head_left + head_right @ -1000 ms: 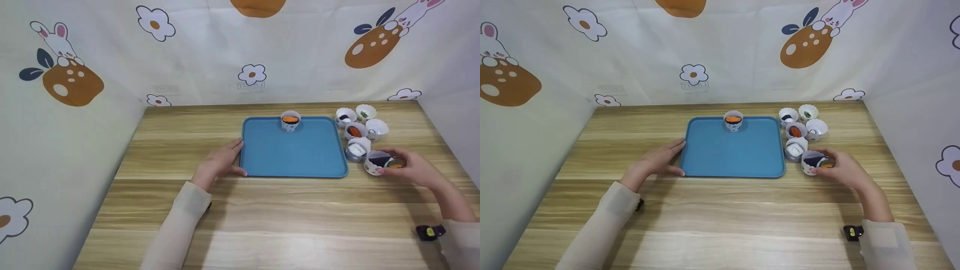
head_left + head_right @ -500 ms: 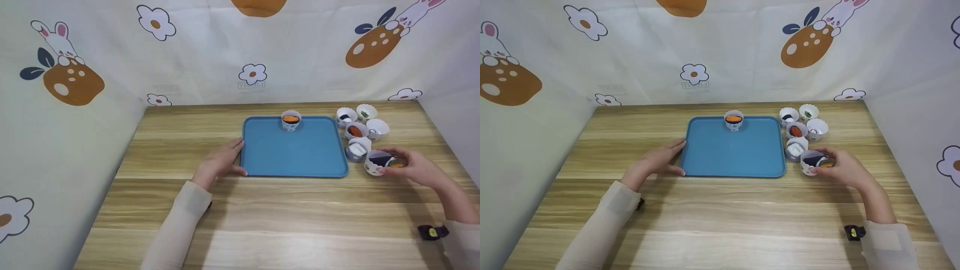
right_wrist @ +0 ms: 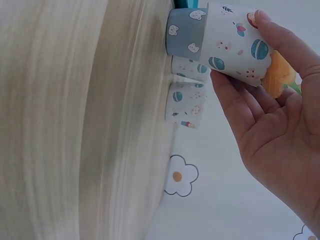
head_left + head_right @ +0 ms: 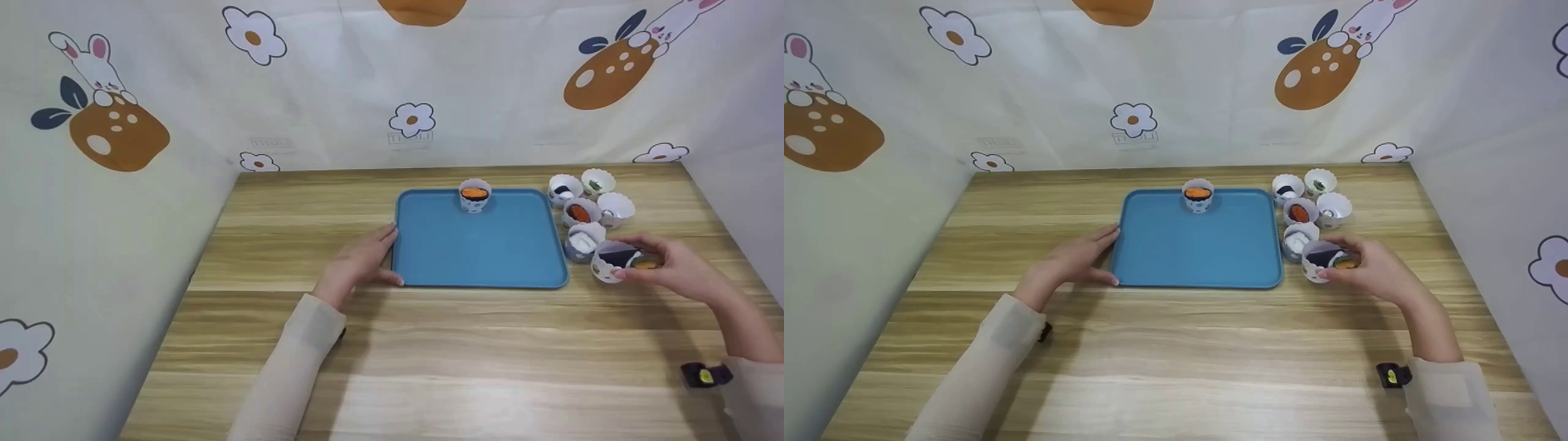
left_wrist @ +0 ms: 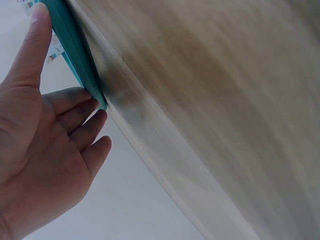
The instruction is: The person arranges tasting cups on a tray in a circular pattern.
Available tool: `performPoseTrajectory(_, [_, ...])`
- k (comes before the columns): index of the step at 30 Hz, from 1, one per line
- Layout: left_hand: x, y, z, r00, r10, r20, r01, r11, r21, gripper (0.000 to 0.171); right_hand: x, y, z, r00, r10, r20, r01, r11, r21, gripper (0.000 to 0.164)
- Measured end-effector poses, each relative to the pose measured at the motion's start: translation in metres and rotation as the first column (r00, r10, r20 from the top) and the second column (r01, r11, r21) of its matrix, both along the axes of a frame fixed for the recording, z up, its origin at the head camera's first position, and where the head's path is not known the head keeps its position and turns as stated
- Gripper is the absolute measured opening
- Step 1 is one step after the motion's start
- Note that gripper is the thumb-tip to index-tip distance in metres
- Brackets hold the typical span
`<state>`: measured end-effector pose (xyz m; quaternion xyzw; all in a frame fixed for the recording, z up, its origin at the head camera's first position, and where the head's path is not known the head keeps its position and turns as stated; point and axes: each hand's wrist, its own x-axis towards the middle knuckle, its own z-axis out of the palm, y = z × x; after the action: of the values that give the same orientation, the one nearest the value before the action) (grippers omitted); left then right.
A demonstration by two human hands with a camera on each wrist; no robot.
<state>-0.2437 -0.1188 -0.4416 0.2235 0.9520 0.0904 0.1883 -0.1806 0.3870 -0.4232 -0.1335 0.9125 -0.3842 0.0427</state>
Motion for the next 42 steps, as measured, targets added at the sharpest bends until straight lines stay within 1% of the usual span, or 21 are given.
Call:
performPoseTrajectory(4, [-0.001,0.000,-0.001,1.000,-0.012,-0.017,0.012,1.000,-0.007,0.107,-0.001,-0.002,0.004,1.000,-0.001,0.010,0.001,1.000,0.025,0.052])
performPoseTrajectory(6, [-0.001,0.000,-0.001,1.000,-0.011,-0.012,0.011,1.000,-0.006,0.107,-0.001,-0.003,0.005,1.000,0.001,0.011,-0.002,0.999,0.032,0.052])
performPoseTrajectory(11, [0.000,0.000,0.000,1.000,0.000,0.004,0.000,1.000,-0.007,0.107,-0.002,-0.006,0.006,1.000,0.014,0.007,-0.014,0.999,0.028,0.052])
performPoseTrajectory(16, [0.000,0.000,-0.001,1.000,0.006,-0.001,-0.006,1.000,-0.013,0.108,-0.002,-0.011,0.009,1.000,0.029,0.001,-0.029,0.999,0.016,0.052])
performPoseTrajectory(23, [0.000,-0.001,-0.003,1.000,0.017,-0.003,-0.017,1.000,-0.023,0.108,-0.004,-0.017,0.014,1.000,0.001,0.026,-0.003,0.999,0.047,0.053])
performPoseTrajectory(30, [-0.001,0.000,-0.001,0.998,-0.032,-0.045,0.029,0.997,-0.074,0.105,-0.007,-0.028,0.017,1.000,0.027,-0.006,-0.027,1.000,-0.001,0.052])
performPoseTrajectory(34, [-0.001,0.000,-0.001,0.999,-0.028,-0.044,0.025,0.997,-0.072,0.105,-0.010,-0.034,0.020,0.999,0.045,-0.003,-0.045,0.999,-0.004,0.051])
performPoseTrajectory(42, [-0.002,0.000,-0.002,0.999,-0.025,-0.036,0.023,0.998,-0.052,0.107,-0.018,-0.044,0.025,0.998,0.050,0.045,-0.051,0.998,0.021,0.054])
